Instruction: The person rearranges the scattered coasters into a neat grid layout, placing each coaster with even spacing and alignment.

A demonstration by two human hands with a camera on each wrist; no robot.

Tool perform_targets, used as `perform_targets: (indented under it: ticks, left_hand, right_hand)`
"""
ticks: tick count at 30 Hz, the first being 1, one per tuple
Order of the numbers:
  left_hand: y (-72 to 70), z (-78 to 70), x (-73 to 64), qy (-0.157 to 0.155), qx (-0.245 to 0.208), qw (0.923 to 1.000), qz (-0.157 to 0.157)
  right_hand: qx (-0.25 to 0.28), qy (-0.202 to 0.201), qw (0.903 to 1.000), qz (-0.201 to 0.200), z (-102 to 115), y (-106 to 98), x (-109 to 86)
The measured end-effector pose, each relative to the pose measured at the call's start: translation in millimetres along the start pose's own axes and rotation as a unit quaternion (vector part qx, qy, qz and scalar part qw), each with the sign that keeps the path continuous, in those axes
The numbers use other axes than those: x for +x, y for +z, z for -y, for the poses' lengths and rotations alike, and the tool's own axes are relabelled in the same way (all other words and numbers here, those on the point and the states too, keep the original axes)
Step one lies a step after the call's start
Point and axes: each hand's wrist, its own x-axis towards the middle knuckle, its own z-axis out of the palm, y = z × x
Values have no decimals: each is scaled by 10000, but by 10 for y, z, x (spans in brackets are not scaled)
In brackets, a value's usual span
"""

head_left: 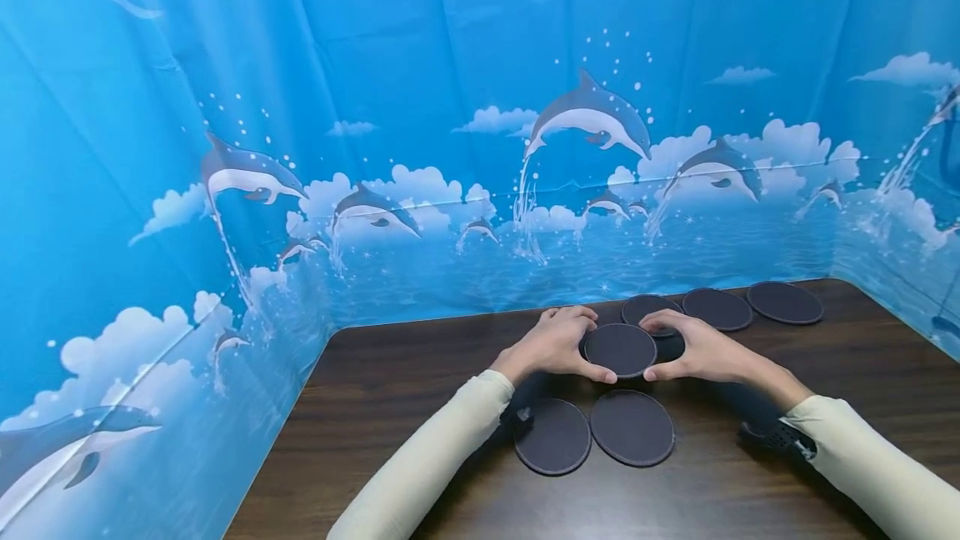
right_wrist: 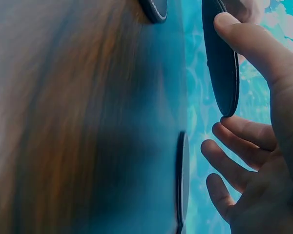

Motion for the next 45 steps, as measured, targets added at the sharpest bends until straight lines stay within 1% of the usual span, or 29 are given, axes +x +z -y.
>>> perform_targets:
  ticks: [3, 6, 9, 13, 17, 20, 25, 29, 34, 38, 41, 45]
  left_hand:
    - [-63, -124, 75, 64, 384, 9992, 67]
    - [-81, -256, 155, 73, 586, 9982, 119]
    - [-40, -403, 214, -38, 674, 9975, 211]
    - [42, -601, 256, -140, 818, 9958, 373]
    - [102, -751, 300, -161, 1038, 9933, 478]
    - [125, -851, 318, -269, 1142, 9913, 592]
    - [183, -1022, 336, -304, 1365, 9869, 810]
    - [231, -1121, 357, -332, 1547, 9835, 875]
    - [284, -1215, 360, -309, 1548, 9831, 922]
    - [313, -1295, 324, -277, 1678, 9804, 991]
    - [323, -1340, 305, -238, 1794, 9785, 987]
    - [323, -1381, 299, -166, 1908, 9766, 973]
  right_hand:
    - [-38, -24, 10000, -63, -22, -64, -82]
    - [-94, 19, 9999, -128, -53, -145, -185]
    - [-95, 64, 9999, -72, -90, -215, -310]
    - [-79, 60, 9999, 102, -141, -284, -476]
    - [-223, 75, 9997, 103, -187, -330, -605]
    - [-399, 68, 9991, 88, -215, -349, -693]
    - [-579, 43, 9981, 216, -235, -378, -828]
    - [-648, 90, 9972, 371, -235, -412, -883]
    - [-654, -11, 9966, 499, -220, -455, -959]
    - [-661, -91, 9968, 439, -201, -419, -1017]
    - [-703, -237, 9964, 417, -171, -418, -1037]
    - [-737, -240, 9961, 417, -138, -442, -1074]
